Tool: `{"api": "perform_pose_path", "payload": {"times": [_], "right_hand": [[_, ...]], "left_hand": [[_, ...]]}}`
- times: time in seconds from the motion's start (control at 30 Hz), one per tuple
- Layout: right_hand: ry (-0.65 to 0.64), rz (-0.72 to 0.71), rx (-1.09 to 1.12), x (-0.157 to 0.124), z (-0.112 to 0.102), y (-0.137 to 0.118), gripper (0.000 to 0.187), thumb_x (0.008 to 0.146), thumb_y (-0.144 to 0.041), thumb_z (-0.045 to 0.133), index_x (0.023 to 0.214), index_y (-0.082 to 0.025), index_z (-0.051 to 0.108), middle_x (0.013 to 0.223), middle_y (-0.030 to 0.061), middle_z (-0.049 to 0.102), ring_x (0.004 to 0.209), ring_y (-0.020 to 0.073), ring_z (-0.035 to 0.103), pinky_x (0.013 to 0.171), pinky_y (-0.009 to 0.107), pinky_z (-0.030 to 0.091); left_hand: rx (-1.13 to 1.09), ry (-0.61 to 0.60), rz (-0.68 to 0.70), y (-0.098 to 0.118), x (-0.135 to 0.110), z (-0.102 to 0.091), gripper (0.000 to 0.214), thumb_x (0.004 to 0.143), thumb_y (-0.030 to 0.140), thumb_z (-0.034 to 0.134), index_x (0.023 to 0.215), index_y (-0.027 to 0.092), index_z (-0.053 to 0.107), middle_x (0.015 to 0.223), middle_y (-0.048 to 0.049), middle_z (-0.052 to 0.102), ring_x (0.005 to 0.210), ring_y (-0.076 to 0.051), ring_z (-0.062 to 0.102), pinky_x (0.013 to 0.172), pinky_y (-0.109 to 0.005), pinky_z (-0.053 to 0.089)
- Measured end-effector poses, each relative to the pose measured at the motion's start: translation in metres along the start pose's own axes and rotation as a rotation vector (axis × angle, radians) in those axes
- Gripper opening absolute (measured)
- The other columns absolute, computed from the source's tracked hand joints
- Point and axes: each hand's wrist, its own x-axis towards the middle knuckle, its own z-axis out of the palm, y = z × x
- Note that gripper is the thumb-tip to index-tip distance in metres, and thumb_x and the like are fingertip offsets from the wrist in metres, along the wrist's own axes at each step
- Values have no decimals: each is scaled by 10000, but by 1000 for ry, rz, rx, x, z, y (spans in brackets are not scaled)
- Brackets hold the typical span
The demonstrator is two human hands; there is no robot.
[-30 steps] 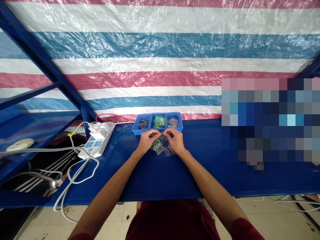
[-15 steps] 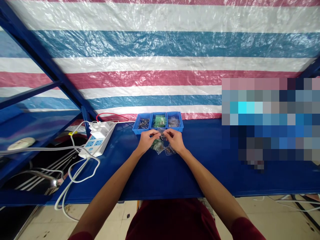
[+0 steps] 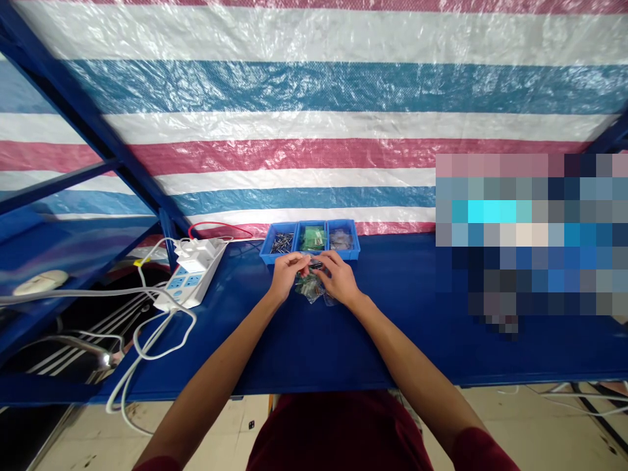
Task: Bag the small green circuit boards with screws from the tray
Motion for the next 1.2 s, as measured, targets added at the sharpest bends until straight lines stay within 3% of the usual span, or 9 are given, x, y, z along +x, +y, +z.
{"api": "perform_pose_path", "payload": {"times": [0.1, 0.2, 0.27, 0.37, 0.47, 0.67, 0.87, 1.07, 1.2], "right_hand": [[87, 22, -23, 2, -1, 0, 263, 944, -299, 422, 1005, -209, 663, 1044, 87, 613, 948, 176, 597, 839, 281, 485], [126, 54, 10, 4, -4, 0, 269, 949, -298, 402, 924, -200, 652, 981, 83, 637, 917, 173, 600, 831, 275, 477], [120, 101, 49, 5, -5, -1, 251, 939, -291, 407, 917, -199, 640, 934, 72, 653, 866, 172, 609, 798, 276, 483], [118, 180, 114, 6, -6, -3, 238, 919, -305, 423, 907, -195, 634, 855, 54, 666, 774, 170, 619, 732, 276, 490], [131, 204, 176, 6, -6, -4, 240, 905, -333, 444, 881, -191, 635, 804, 41, 667, 718, 163, 618, 692, 269, 488], [126, 209, 254, 6, -7, -6, 247, 888, -339, 470, 997, -192, 635, 807, 31, 664, 655, 150, 600, 647, 266, 493], [58, 103, 185, 4, -9, -6, 399, 858, -179, 438, 1231, -234, 567, 1061, 64, 624, 740, 144, 599, 691, 279, 519], [58, 66, 101, 3, -5, -2, 283, 895, -243, 473, 1124, -243, 640, 1089, 66, 609, 814, 153, 599, 780, 287, 510], [116, 63, 118, 4, -5, -2, 234, 917, -307, 475, 982, -211, 678, 977, 69, 634, 854, 165, 599, 773, 272, 496]], "left_hand": [[21, -31, -32, 0, 0, 1, 367, 787, 475, 638, 616, 155, 578, 477, 24, 494, 434, -95, 446, 448, -234, 354], [153, 113, 56, 0, 1, -1, 358, 808, 486, 612, 652, 166, 570, 507, 27, 498, 471, -97, 470, 466, -223, 361], [217, 156, 126, -1, 2, -4, 317, 804, 491, 610, 813, 175, 623, 683, -11, 621, 641, -137, 584, 542, -222, 421], [253, 18, 159, -4, 5, -7, 383, 800, 502, 603, 992, 174, 653, 954, -72, 689, 888, -204, 639, 695, -260, 486], [295, -37, 161, -9, 5, -7, 354, 780, 503, 625, 828, 158, 686, 840, -66, 702, 802, -209, 645, 714, -289, 497], [296, 51, 181, -8, 2, -5, 332, 773, 479, 641, 685, 159, 641, 635, -7, 627, 603, -143, 570, 601, -251, 468], [150, -20, 90, 0, 3, -2, 376, 769, 510, 631, 653, 154, 610, 596, -8, 591, 551, -123, 521, 565, -254, 456], [94, -46, 60, -2, 3, -1, 369, 779, 499, 631, 646, 156, 608, 593, -9, 583, 547, -123, 524, 559, -261, 460], [99, -9, 59, -4, 3, 0, 336, 777, 492, 639, 848, 164, 627, 701, -16, 620, 629, -142, 577, 524, -234, 454]]}}
